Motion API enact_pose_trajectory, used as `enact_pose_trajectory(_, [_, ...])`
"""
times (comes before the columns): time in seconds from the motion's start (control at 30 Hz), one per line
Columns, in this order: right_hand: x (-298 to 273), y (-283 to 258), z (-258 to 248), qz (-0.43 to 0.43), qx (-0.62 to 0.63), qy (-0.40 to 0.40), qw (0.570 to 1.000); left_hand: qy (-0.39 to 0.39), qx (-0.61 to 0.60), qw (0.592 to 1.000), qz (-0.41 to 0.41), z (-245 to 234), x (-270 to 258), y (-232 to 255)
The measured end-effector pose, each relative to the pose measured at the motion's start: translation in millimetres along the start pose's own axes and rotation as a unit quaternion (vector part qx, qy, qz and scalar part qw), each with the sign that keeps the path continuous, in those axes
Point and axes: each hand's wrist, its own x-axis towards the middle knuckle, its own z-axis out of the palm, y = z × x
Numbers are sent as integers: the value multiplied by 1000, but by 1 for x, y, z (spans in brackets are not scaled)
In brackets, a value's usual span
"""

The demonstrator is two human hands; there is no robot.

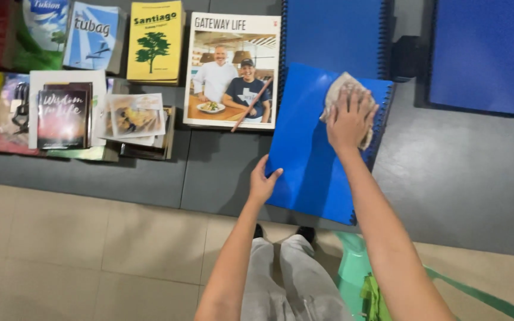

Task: Cleaning blue plastic spiral-bound folders with a white cloth on a workspace table.

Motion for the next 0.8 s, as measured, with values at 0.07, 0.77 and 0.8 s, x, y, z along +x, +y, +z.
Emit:
enact_pose_trajectory(0.07, [-15, -26, 4, -53, 51, -30, 997, 0, 23, 1000, -18, -2, -3, 11])
enact_pose_trajectory(0.77, [32, -64, 19, -95, 65, -116, 987, -25, -5, 999, -35, -1, 1, 15])
enact_pose_trajectory(0.8, [20, -75, 9, -136, 86, -136, 978, -21, 8, 999, -27, -2, 1, 13])
